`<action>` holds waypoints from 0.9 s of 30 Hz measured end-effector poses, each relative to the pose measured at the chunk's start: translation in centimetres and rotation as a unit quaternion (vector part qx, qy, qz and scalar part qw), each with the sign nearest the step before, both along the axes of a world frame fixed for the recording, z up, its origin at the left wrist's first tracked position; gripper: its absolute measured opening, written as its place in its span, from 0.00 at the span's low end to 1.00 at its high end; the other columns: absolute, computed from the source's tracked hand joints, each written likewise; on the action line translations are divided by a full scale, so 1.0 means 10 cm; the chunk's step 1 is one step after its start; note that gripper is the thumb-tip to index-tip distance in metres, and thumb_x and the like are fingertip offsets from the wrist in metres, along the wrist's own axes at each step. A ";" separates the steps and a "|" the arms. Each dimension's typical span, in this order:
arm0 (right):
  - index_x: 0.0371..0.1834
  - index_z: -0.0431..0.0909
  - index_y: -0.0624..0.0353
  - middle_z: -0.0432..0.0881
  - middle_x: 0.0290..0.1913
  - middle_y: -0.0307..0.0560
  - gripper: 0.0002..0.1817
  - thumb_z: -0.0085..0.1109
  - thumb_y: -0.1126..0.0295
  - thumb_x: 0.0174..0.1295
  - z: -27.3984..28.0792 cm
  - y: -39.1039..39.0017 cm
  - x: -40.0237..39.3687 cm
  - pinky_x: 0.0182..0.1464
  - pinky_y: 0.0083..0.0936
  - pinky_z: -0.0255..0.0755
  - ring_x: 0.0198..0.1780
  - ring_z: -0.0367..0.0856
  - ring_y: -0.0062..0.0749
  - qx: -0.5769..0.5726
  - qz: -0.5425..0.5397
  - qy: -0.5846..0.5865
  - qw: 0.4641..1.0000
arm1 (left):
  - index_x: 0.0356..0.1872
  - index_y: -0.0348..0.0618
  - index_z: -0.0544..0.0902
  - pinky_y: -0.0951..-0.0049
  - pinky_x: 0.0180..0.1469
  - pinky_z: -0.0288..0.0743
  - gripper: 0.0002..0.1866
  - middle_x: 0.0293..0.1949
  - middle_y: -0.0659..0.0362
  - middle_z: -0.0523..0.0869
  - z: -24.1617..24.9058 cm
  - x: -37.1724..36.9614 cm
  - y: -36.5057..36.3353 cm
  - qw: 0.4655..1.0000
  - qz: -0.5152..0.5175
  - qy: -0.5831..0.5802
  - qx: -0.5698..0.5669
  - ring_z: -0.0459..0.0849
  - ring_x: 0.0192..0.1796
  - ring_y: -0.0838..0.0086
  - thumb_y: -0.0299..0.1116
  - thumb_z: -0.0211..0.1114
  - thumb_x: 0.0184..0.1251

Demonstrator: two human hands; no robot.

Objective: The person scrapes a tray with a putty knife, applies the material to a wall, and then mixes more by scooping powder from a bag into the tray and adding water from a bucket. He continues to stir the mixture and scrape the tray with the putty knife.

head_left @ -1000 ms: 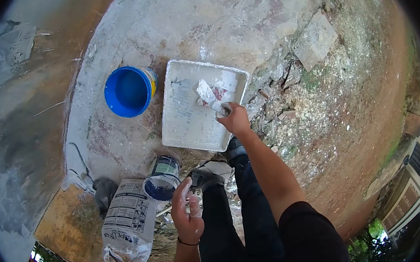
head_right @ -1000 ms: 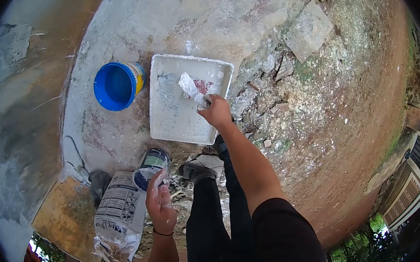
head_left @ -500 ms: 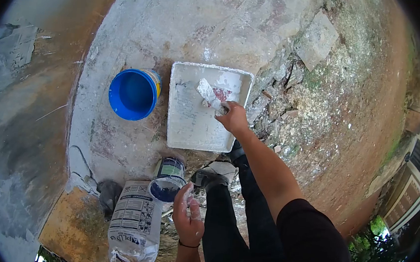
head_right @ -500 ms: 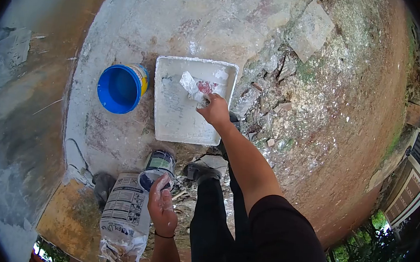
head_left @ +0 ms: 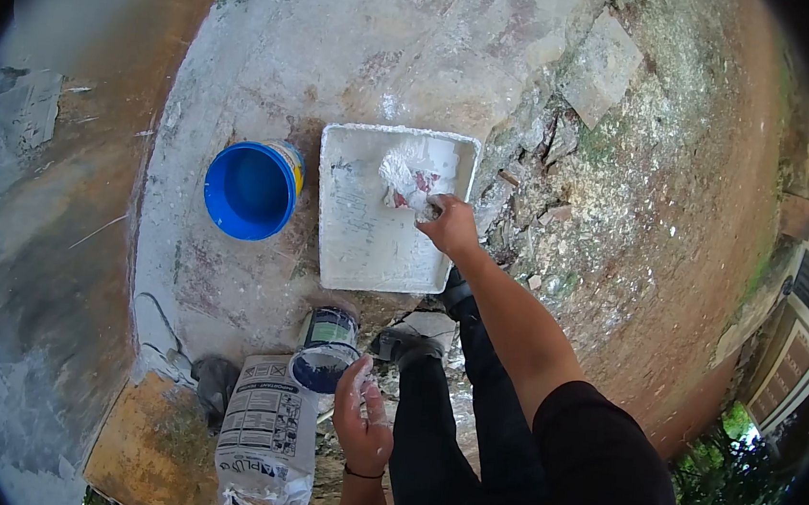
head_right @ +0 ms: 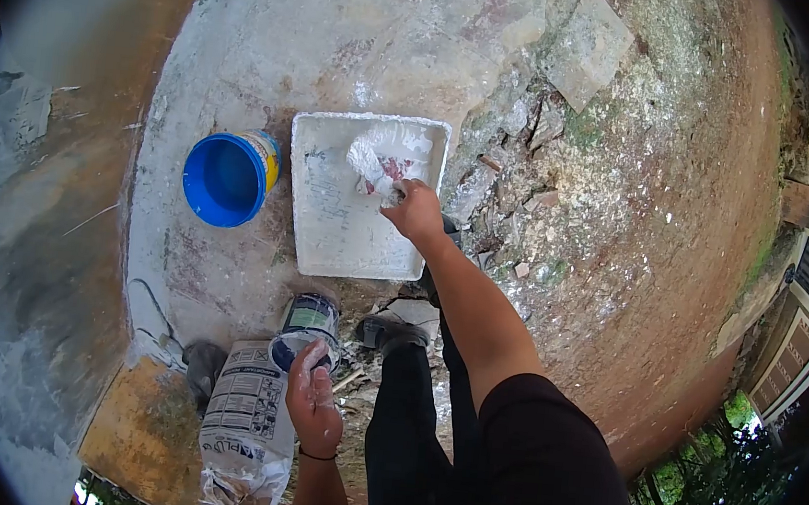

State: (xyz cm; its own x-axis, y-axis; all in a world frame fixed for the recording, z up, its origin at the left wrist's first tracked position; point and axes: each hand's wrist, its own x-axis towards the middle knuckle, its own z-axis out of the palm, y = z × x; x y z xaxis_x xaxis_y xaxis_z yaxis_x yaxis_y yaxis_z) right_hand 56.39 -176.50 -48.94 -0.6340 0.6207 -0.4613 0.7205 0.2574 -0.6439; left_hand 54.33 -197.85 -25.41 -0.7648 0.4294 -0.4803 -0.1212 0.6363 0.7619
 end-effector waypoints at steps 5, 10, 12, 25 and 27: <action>0.36 0.78 0.66 0.79 0.38 0.58 0.24 0.71 0.64 0.34 -0.01 0.05 0.08 0.45 0.32 0.72 0.40 0.78 0.48 0.012 -0.047 -0.021 0.999 | 0.49 0.30 0.72 0.67 0.54 0.67 0.15 0.50 0.47 0.75 -0.02 0.04 0.02 1.000 0.000 -0.002 0.003 0.74 0.53 0.60 0.28 0.47 0.66; 0.37 0.78 0.67 0.79 0.37 0.59 0.25 0.70 0.64 0.34 -0.01 0.06 0.14 0.45 0.33 0.73 0.39 0.78 0.49 0.027 -0.045 -0.039 0.998 | 0.49 0.30 0.72 0.67 0.55 0.66 0.15 0.50 0.47 0.75 -0.05 0.06 0.02 1.000 -0.008 -0.006 0.008 0.74 0.53 0.60 0.28 0.47 0.66; 0.37 0.78 0.68 0.79 0.36 0.60 0.25 0.70 0.64 0.35 0.00 0.06 0.16 0.45 0.33 0.73 0.39 0.78 0.50 -0.013 -0.099 -0.043 0.994 | 0.49 0.30 0.72 0.67 0.55 0.66 0.15 0.50 0.47 0.75 -0.03 0.06 0.05 1.000 -0.008 -0.007 0.006 0.74 0.53 0.60 0.28 0.47 0.66; 0.34 0.79 0.69 0.81 0.30 0.60 0.23 0.69 0.62 0.37 -0.07 0.14 0.14 0.41 0.31 0.74 0.35 0.80 0.50 -0.047 -0.028 -0.080 0.995 | 0.49 0.29 0.71 0.69 0.58 0.63 0.14 0.51 0.48 0.74 -0.01 0.20 0.07 1.000 -0.004 -0.011 -0.002 0.73 0.54 0.65 0.22 0.46 0.65; 0.31 0.79 0.69 0.80 0.29 0.60 0.22 0.69 0.62 0.37 -0.04 0.19 0.13 0.41 0.31 0.74 0.35 0.80 0.50 -0.081 -0.078 -0.086 0.990 | 0.50 0.30 0.71 0.68 0.56 0.65 0.15 0.51 0.48 0.74 -0.03 0.24 0.04 1.000 0.006 -0.015 -0.001 0.73 0.54 0.63 0.25 0.47 0.65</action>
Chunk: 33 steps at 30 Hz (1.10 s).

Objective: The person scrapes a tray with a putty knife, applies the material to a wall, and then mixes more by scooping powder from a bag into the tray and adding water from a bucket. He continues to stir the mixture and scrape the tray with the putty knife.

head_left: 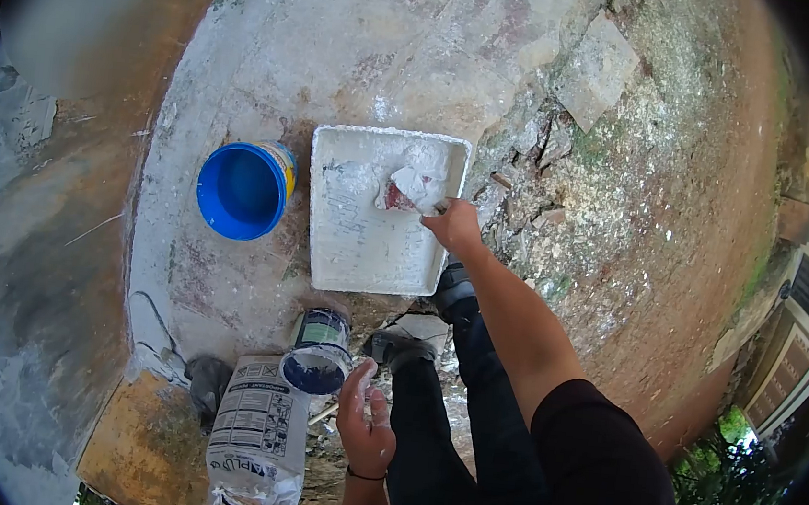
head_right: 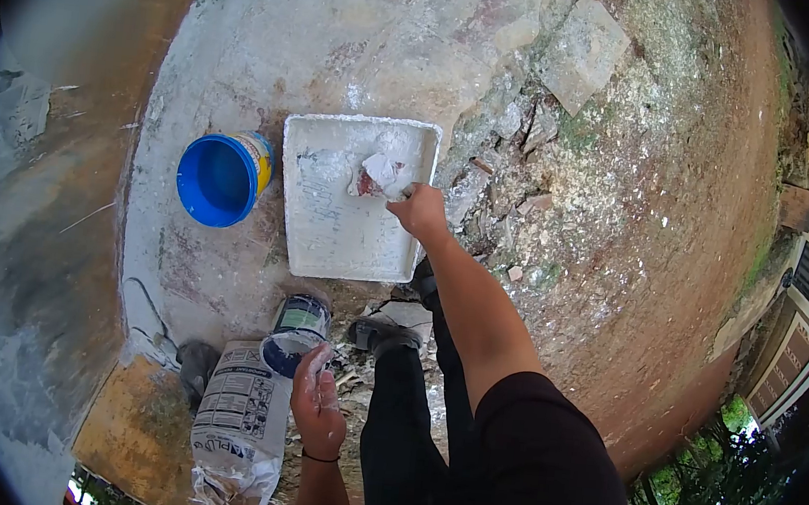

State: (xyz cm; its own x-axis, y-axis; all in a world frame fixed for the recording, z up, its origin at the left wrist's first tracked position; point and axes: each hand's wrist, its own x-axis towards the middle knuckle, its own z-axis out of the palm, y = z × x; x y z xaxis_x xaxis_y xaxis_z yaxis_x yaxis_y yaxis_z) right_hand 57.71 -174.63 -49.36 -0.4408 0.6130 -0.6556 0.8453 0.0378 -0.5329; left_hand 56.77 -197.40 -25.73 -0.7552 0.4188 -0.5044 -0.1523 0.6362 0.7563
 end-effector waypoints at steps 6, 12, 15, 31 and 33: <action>0.29 0.79 0.69 0.80 0.29 0.61 0.21 0.69 0.61 0.37 0.02 0.04 -0.02 0.39 0.32 0.74 0.34 0.81 0.48 0.000 0.045 -0.024 0.999 | 0.51 0.32 0.71 0.66 0.55 0.67 0.16 0.50 0.47 0.75 0.03 0.11 0.00 0.999 0.033 -0.003 0.009 0.74 0.54 0.61 0.29 0.48 0.66; 0.30 0.79 0.68 0.80 0.30 0.60 0.22 0.68 0.58 0.38 0.18 0.03 0.15 0.41 0.33 0.74 0.35 0.81 0.48 0.011 0.077 -0.050 0.996 | 0.51 0.32 0.71 0.67 0.55 0.66 0.15 0.51 0.48 0.74 0.16 0.27 -0.10 0.997 0.077 -0.011 0.028 0.74 0.53 0.63 0.27 0.47 0.66; 0.32 0.80 0.65 0.81 0.31 0.58 0.22 0.66 0.58 0.40 0.43 0.04 0.24 0.41 0.33 0.73 0.35 0.81 0.47 0.072 0.097 -0.035 0.992 | 0.51 0.31 0.70 0.68 0.56 0.65 0.15 0.51 0.49 0.74 0.25 0.31 -0.27 0.992 0.115 -0.012 0.042 0.74 0.53 0.64 0.26 0.47 0.65; 0.40 0.77 0.64 0.78 0.41 0.59 0.30 0.70 0.73 0.23 3.62 -2.62 -0.57 0.43 0.33 0.72 0.41 0.77 0.52 -0.132 0.605 0.321 0.716 | 0.46 0.36 0.75 0.69 0.50 0.70 0.12 0.46 0.50 0.79 1.15 0.94 -2.08 0.977 0.184 0.081 0.067 0.78 0.47 0.59 0.28 0.52 0.64; 0.37 0.78 0.63 0.77 0.35 0.57 0.28 0.70 0.70 0.23 3.95 -3.20 -0.63 0.40 0.35 0.72 0.39 0.77 0.50 -0.032 0.684 0.392 0.614 | 0.45 0.34 0.76 0.70 0.49 0.71 0.13 0.44 0.49 0.79 1.60 0.99 -2.42 0.953 0.213 0.188 0.105 0.79 0.45 0.61 0.29 0.52 0.63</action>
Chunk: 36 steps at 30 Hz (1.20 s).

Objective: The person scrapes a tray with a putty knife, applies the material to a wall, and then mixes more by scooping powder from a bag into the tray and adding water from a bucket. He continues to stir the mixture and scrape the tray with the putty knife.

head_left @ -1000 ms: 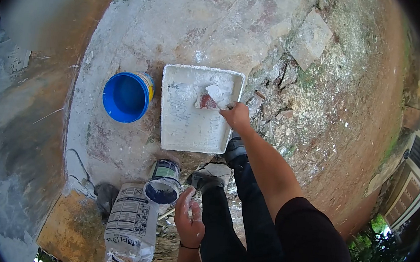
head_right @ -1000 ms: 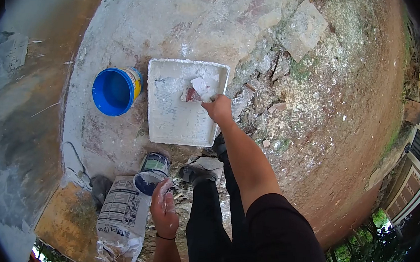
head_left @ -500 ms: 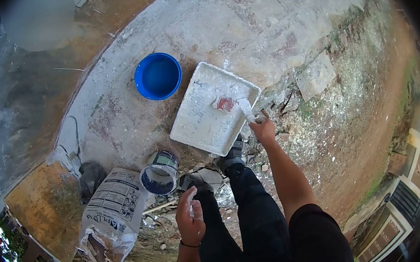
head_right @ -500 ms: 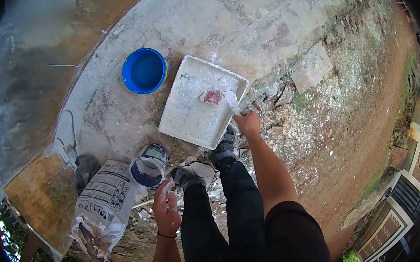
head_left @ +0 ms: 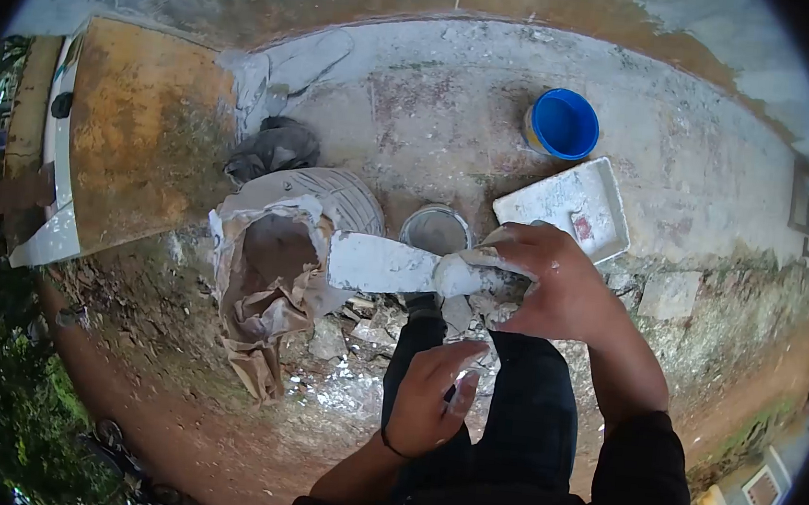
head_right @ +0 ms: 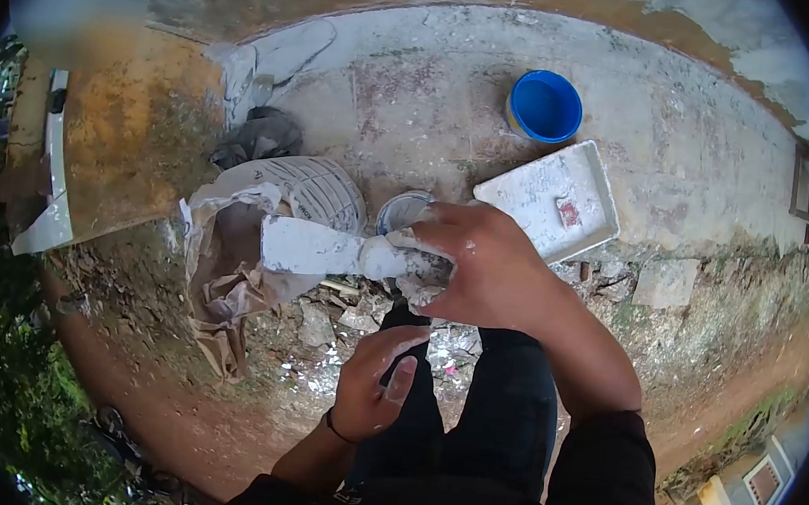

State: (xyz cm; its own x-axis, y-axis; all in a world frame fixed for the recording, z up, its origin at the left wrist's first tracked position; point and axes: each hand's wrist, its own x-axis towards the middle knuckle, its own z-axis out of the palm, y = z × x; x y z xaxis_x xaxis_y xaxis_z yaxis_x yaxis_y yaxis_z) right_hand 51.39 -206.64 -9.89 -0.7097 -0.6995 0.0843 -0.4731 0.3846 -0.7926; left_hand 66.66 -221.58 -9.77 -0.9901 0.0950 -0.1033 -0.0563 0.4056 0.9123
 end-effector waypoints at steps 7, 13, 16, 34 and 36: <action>0.24 0.77 0.58 0.77 0.25 0.45 0.06 0.60 0.72 0.40 0.42 -1.78 0.02 0.36 0.32 0.70 0.31 0.80 0.37 0.248 0.171 0.206 0.931 | 0.44 0.29 0.74 0.66 0.45 0.73 0.15 0.40 0.43 0.79 0.52 0.41 -1.08 0.962 0.221 0.131 0.096 0.79 0.41 0.59 0.30 0.49 0.62; 0.28 0.76 0.55 0.76 0.27 0.44 0.13 0.63 0.66 0.38 -0.02 -2.61 0.21 0.38 0.31 0.68 0.34 0.78 0.36 0.361 0.262 0.197 0.873 | 0.42 0.29 0.75 0.68 0.44 0.72 0.14 0.38 0.45 0.80 0.33 0.76 -1.28 0.957 0.257 0.108 0.078 0.79 0.41 0.60 0.28 0.49 0.60; 0.31 0.76 0.58 0.77 0.29 0.46 0.17 0.65 0.67 0.35 -0.16 -2.57 0.24 0.39 0.32 0.69 0.34 0.78 0.38 0.247 0.211 0.210 0.922 | 0.42 0.29 0.75 0.68 0.44 0.72 0.13 0.38 0.46 0.80 0.32 0.74 -1.22 0.965 0.225 0.100 0.086 0.80 0.41 0.61 0.25 0.52 0.57; 0.43 0.76 0.58 0.78 0.44 0.54 0.21 0.63 0.61 0.46 -3.51 2.05 0.89 0.48 0.36 0.71 0.47 0.76 0.45 0.370 -0.507 -0.224 0.746 | 0.47 0.34 0.72 0.78 0.45 0.70 0.13 0.42 0.53 0.79 -2.87 0.00 1.30 0.927 0.002 -0.367 0.080 0.79 0.43 0.70 0.31 0.50 0.66; 0.46 0.74 0.58 0.76 0.43 0.53 0.22 0.62 0.59 0.48 -3.99 2.24 0.68 0.47 0.37 0.70 0.46 0.75 0.46 0.342 -0.525 -0.169 0.761 | 0.52 0.36 0.66 0.73 0.50 0.69 0.16 0.46 0.53 0.76 -3.76 -0.01 1.48 0.885 0.025 -0.464 0.042 0.77 0.47 0.67 0.31 0.51 0.64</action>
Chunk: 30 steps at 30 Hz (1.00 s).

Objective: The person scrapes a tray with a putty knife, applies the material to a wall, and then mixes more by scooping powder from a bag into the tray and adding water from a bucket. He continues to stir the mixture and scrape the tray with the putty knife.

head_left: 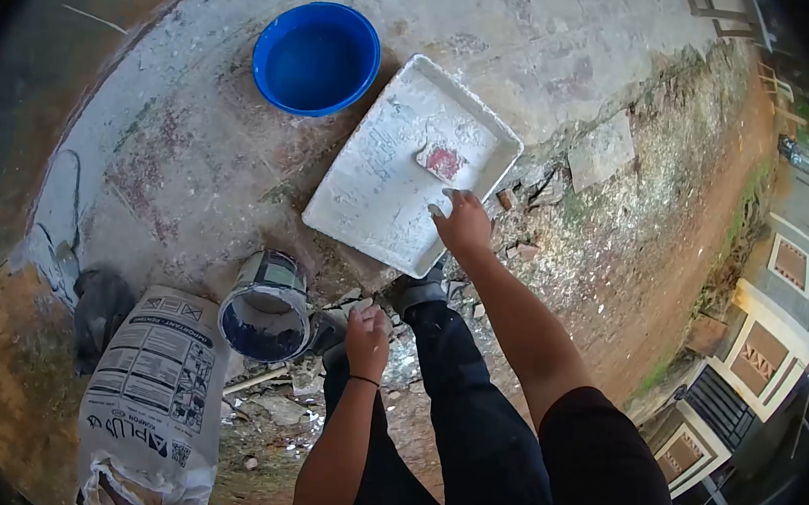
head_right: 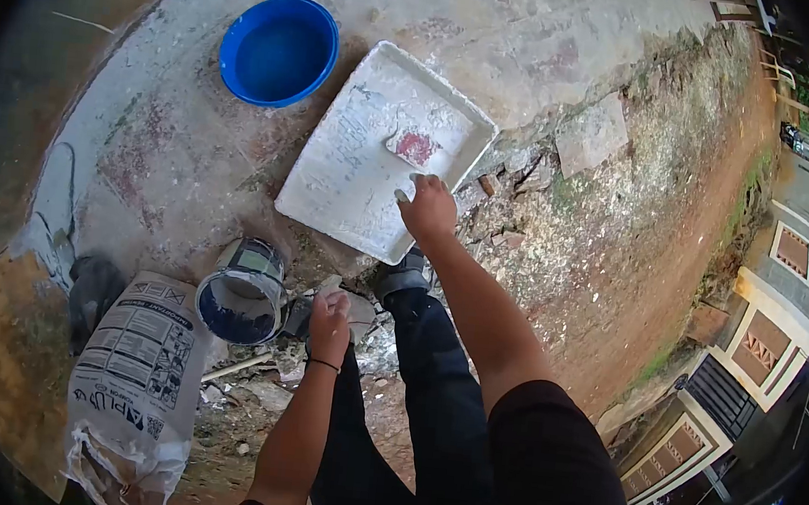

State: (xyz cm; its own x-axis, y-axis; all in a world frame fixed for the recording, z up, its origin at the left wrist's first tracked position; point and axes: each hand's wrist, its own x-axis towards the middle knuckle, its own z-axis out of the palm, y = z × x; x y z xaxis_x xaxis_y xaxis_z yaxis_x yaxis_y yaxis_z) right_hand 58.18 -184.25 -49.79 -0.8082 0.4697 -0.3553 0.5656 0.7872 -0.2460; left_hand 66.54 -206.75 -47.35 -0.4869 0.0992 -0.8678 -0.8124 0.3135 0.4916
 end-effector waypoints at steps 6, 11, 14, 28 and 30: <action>0.50 0.67 0.57 0.72 0.47 0.51 0.24 0.59 0.62 0.50 -0.75 0.34 -0.27 0.50 0.38 0.67 0.47 0.74 0.45 0.063 0.107 0.006 0.992 | 0.58 0.39 0.55 0.59 0.54 0.67 0.26 0.56 0.49 0.66 -1.02 -0.40 0.38 0.976 0.205 -0.074 -0.027 0.69 0.56 0.57 0.31 0.54 0.61; 0.44 0.71 0.61 0.74 0.42 0.50 0.15 0.48 0.71 0.52 -0.86 0.57 -0.27 0.44 0.34 0.72 0.41 0.78 0.39 0.080 0.187 0.068 0.977 | 0.51 0.42 0.59 0.65 0.44 0.74 0.19 0.44 0.53 0.69 -1.10 -0.59 0.45 0.971 0.224 -0.083 0.002 0.75 0.44 0.64 0.30 0.54 0.61; 0.43 0.72 0.61 0.74 0.42 0.50 0.15 0.48 0.71 0.52 -0.70 0.71 -0.30 0.46 0.35 0.71 0.44 0.76 0.41 0.074 0.169 0.098 0.978 | 0.45 0.43 0.61 0.71 0.33 0.74 0.14 0.37 0.57 0.70 -0.95 -0.61 0.49 0.972 0.220 -0.066 -0.049 0.75 0.31 0.71 0.29 0.53 0.62; 0.38 0.74 0.61 0.72 0.39 0.50 0.12 0.47 0.73 0.51 -0.45 1.17 -0.51 0.46 0.35 0.72 0.44 0.75 0.42 0.002 0.110 0.108 0.988 | 0.46 0.46 0.66 0.79 0.26 0.67 0.10 0.34 0.61 0.73 -0.47 -0.65 0.66 0.986 0.164 -0.020 -0.033 0.74 0.27 0.78 0.29 0.51 0.66; 0.37 0.75 0.62 0.73 0.37 0.51 0.11 0.47 0.73 0.50 -0.61 1.18 -0.50 0.43 0.33 0.72 0.41 0.75 0.41 0.012 0.122 0.099 0.987 | 0.46 0.45 0.66 0.79 0.27 0.67 0.10 0.35 0.60 0.73 -0.44 -0.64 0.66 0.986 0.165 -0.013 -0.020 0.74 0.28 0.78 0.27 0.51 0.65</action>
